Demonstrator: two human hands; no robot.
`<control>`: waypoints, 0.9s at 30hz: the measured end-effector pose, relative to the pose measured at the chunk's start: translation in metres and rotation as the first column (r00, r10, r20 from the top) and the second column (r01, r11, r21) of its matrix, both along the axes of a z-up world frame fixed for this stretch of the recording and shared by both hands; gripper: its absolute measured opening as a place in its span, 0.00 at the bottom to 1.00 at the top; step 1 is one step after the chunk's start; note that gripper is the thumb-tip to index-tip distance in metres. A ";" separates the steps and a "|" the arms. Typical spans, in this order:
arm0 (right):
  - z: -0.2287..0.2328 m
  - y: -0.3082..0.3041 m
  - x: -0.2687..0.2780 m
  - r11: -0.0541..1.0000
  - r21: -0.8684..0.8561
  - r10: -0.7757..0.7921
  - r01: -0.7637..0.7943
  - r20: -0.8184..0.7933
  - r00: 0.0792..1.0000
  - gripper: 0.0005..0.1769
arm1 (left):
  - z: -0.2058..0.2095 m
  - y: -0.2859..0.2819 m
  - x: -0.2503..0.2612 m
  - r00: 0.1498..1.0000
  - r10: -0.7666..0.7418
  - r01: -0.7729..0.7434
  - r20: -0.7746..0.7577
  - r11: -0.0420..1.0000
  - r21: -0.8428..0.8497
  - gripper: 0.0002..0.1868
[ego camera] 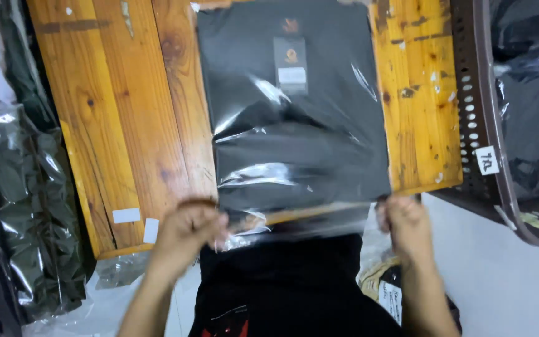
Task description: Packaging a folded black shirt into a clear plastic bag, sealing it, and preparing the next item.
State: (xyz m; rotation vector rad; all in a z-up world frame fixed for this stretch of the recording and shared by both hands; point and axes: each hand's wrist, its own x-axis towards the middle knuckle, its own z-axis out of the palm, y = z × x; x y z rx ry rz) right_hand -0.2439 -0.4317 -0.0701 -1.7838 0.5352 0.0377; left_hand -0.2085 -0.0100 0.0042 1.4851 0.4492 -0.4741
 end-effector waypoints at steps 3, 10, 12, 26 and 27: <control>-0.010 0.003 -0.045 0.997 0.077 0.020 -0.007 -0.170 0.985 0.15 | -0.019 0.008 -0.040 0.983 0.015 -0.015 -0.181 1.000 0.001 0.13; 0.039 0.034 0.018 0.995 -0.062 0.078 -0.083 -0.072 0.994 0.24 | 0.023 -0.009 0.034 0.996 -0.086 0.089 -0.021 0.983 0.163 0.13; 0.061 0.055 0.071 0.999 -0.042 0.006 -0.006 0.010 1.000 0.23 | 0.033 -0.024 0.077 0.992 -0.096 0.078 0.078 0.974 0.215 0.15; 0.031 0.014 0.057 0.955 0.292 -0.054 0.053 -0.004 0.999 0.16 | 0.012 -0.006 0.070 0.996 0.035 -0.040 -0.077 0.997 -0.065 0.14; 0.032 0.016 0.064 0.955 0.292 -0.053 0.051 -0.002 0.999 0.16 | 0.007 -0.008 0.073 0.997 0.036 -0.041 -0.075 0.997 -0.065 0.14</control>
